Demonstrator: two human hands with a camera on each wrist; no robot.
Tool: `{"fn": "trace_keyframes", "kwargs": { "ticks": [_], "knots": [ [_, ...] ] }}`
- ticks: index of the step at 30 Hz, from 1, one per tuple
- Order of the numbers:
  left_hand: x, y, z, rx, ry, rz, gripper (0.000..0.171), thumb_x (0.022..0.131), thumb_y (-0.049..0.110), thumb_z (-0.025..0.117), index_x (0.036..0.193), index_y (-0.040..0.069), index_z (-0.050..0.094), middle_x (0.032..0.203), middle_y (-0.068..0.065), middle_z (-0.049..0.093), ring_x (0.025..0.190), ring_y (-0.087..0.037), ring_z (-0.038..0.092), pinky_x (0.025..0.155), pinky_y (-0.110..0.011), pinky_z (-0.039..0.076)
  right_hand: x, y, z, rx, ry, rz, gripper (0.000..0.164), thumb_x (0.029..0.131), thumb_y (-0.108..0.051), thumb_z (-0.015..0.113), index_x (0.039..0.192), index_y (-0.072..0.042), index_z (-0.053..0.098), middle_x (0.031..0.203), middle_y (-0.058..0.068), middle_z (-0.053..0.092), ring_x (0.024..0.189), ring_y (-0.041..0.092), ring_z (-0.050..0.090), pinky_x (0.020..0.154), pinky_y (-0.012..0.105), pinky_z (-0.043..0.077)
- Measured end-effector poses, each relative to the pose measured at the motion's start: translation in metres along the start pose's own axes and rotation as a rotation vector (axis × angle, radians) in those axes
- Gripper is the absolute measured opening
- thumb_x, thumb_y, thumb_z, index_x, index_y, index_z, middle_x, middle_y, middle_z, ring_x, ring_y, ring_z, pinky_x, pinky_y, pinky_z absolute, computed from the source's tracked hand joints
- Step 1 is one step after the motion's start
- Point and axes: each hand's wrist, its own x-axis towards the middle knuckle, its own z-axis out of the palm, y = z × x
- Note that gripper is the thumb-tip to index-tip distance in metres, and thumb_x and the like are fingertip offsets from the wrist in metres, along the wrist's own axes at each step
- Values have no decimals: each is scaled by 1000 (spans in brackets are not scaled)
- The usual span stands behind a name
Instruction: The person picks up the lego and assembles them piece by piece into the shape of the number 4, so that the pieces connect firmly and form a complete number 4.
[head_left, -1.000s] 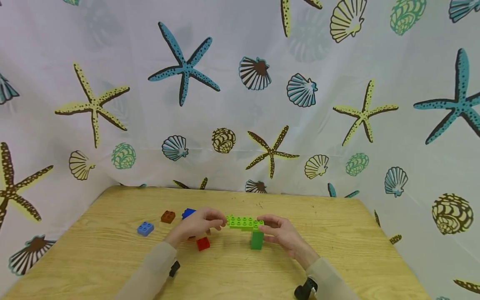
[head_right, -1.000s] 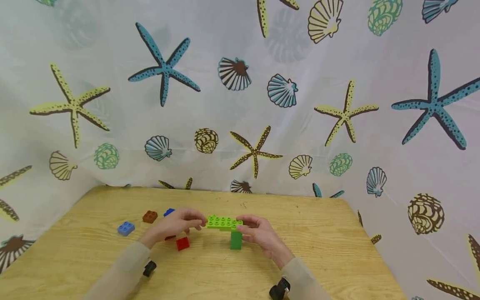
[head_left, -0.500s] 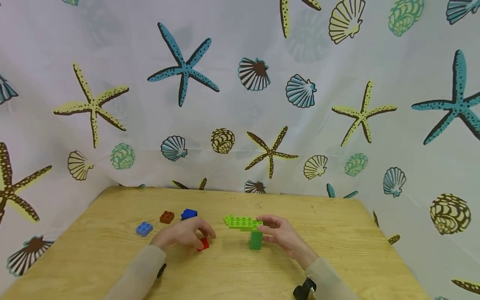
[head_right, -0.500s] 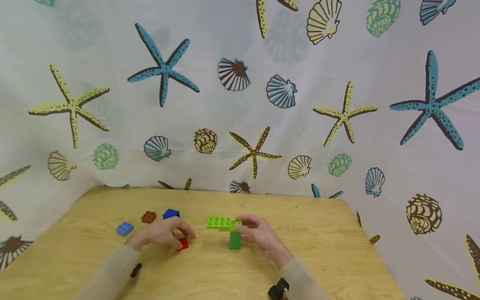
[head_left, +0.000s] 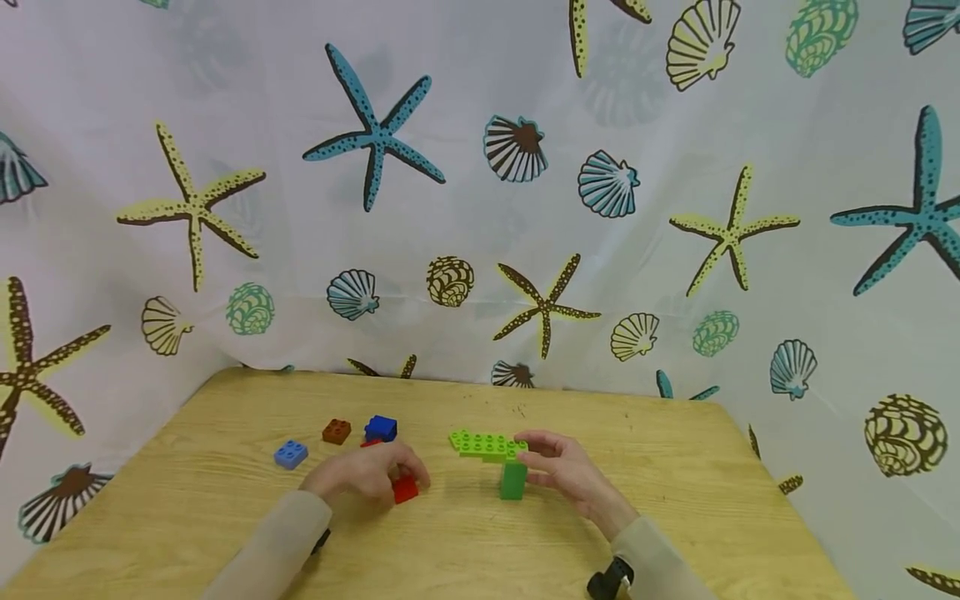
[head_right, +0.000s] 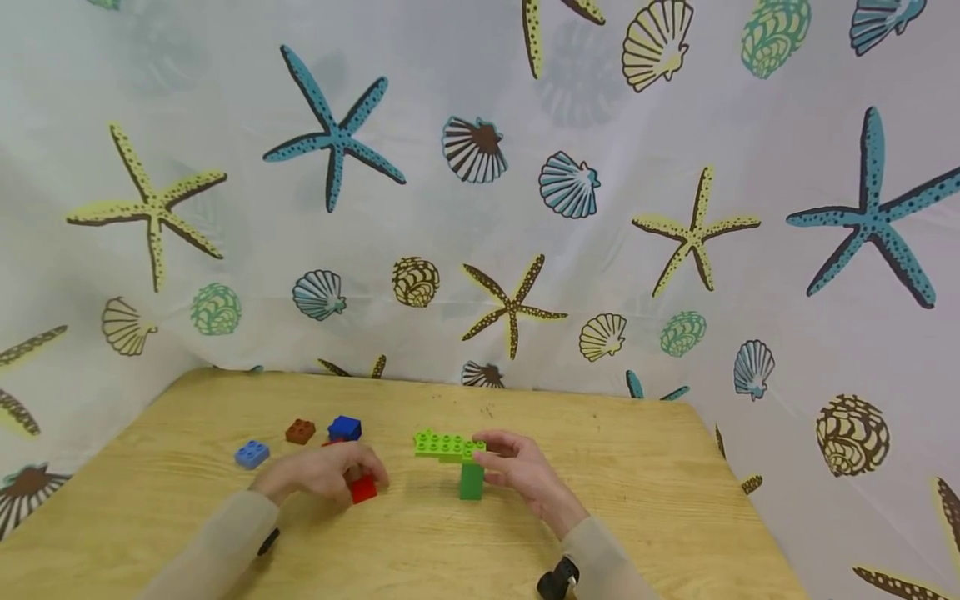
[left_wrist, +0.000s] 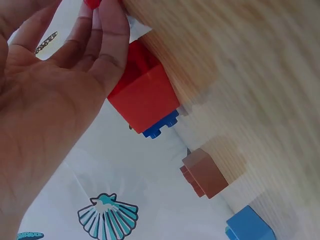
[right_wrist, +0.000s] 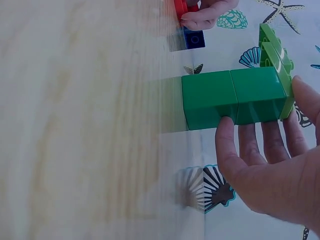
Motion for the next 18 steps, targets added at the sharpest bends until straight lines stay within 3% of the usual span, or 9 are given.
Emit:
{"fn": "trace_keyframes", "kwargs": {
  "ticks": [6,14,18],
  "knots": [
    [6,-1,0,37,-6,50,41,71,-16,72,101,12,73,105,-1,65,95,-21,56,85,-42,51,0,0,0,-4,2,-2,52,93,-24,69,137,-1,53,125,5,60,102,10,61,94,41,52],
    [11,1,1,6,46,-27,40,68,-7,77,101,15,74,101,1,65,91,-20,56,79,-37,49,0,0,-1,-8,3,-3,53,93,-24,69,137,-1,53,125,5,60,102,10,61,97,46,50],
    [11,4,-1,12,88,-9,39,68,-2,81,104,12,74,105,0,67,96,-20,59,82,-40,52,0,1,0,-6,-5,-9,54,93,-24,68,138,1,51,125,5,60,103,10,60,97,46,50]
  ]
}}
